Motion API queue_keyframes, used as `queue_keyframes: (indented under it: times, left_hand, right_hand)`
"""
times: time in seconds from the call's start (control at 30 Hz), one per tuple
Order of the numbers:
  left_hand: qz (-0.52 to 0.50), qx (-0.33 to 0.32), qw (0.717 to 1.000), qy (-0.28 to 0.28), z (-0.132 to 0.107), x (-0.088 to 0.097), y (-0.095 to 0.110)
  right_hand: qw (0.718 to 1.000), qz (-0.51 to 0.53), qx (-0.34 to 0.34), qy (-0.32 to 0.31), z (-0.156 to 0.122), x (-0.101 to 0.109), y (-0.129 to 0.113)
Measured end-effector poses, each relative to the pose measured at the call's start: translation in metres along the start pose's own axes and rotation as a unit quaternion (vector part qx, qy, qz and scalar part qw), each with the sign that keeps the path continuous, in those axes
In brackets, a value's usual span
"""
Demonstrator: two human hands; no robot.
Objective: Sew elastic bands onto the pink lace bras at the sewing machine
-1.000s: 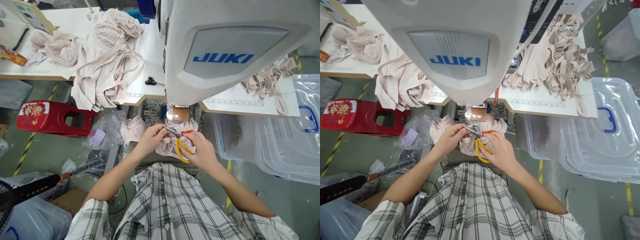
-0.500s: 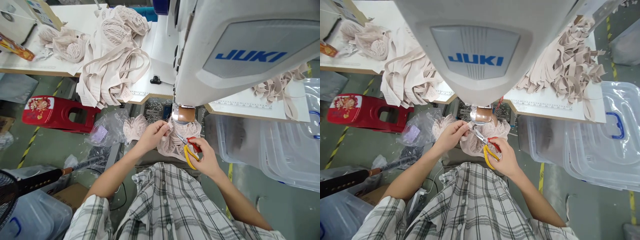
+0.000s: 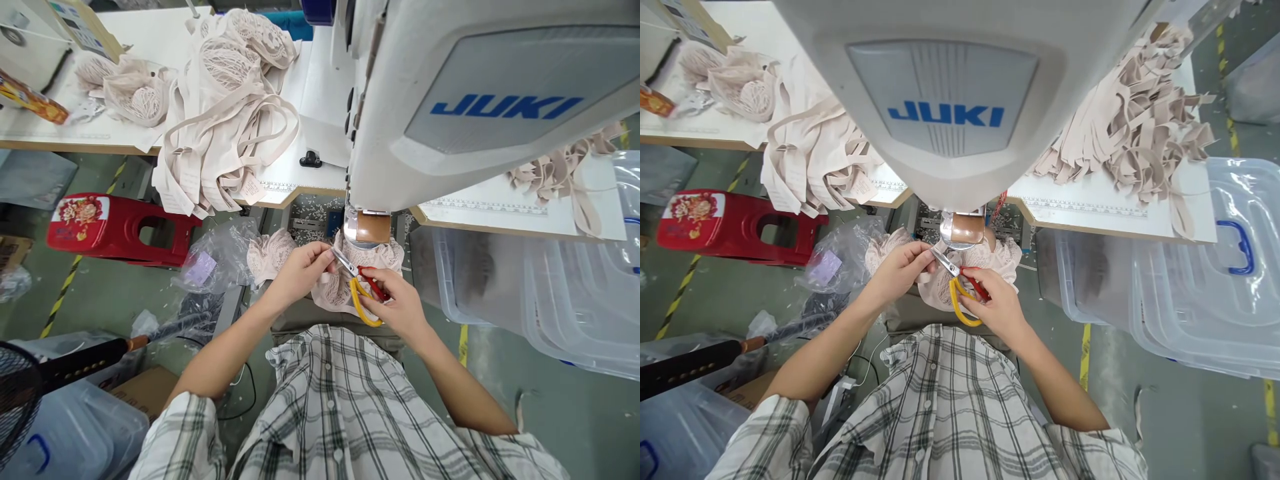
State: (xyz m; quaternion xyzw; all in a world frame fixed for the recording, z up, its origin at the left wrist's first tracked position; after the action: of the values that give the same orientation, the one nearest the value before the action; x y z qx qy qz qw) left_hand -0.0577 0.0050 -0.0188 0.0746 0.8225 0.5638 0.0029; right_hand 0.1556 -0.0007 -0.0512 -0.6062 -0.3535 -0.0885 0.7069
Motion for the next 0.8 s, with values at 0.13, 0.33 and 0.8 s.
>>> queue_keyframes:
  times: [0.13, 0.33, 0.8]
  left_hand:
    - [-0.021, 0.002, 1.0, 0.021, 0.0, -0.001, -0.003]
    - [0.059, -0.098, 0.99, 0.085, 0.002, 0.006, -0.005]
    - [0.358, -0.103, 0.926, -0.067, 0.008, 0.029, 0.03]
  right_hand:
    - [0.999, 0.013, -0.033, -0.002, -0.007, 0.002, 0.003]
    - [0.996, -0.004, -0.085, 0.003, -0.019, 0.026, 0.021]
    - [0.938, -0.32, -0.008, 0.134, 0.112, 0.138, 0.056]
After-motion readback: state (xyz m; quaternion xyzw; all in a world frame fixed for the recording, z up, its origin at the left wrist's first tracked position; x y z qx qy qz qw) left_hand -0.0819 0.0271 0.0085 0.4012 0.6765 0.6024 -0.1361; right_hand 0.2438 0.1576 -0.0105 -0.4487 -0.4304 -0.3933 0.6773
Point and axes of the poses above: each hand's wrist, its own z-axis towards the middle knuckle, its own x-axis out of the back of the hand, y = z × x, the point moved 2 cm from there along z, towards the middle knuckle, and after that the axes turned 6 degrees about -z, right-handed, at the moved point
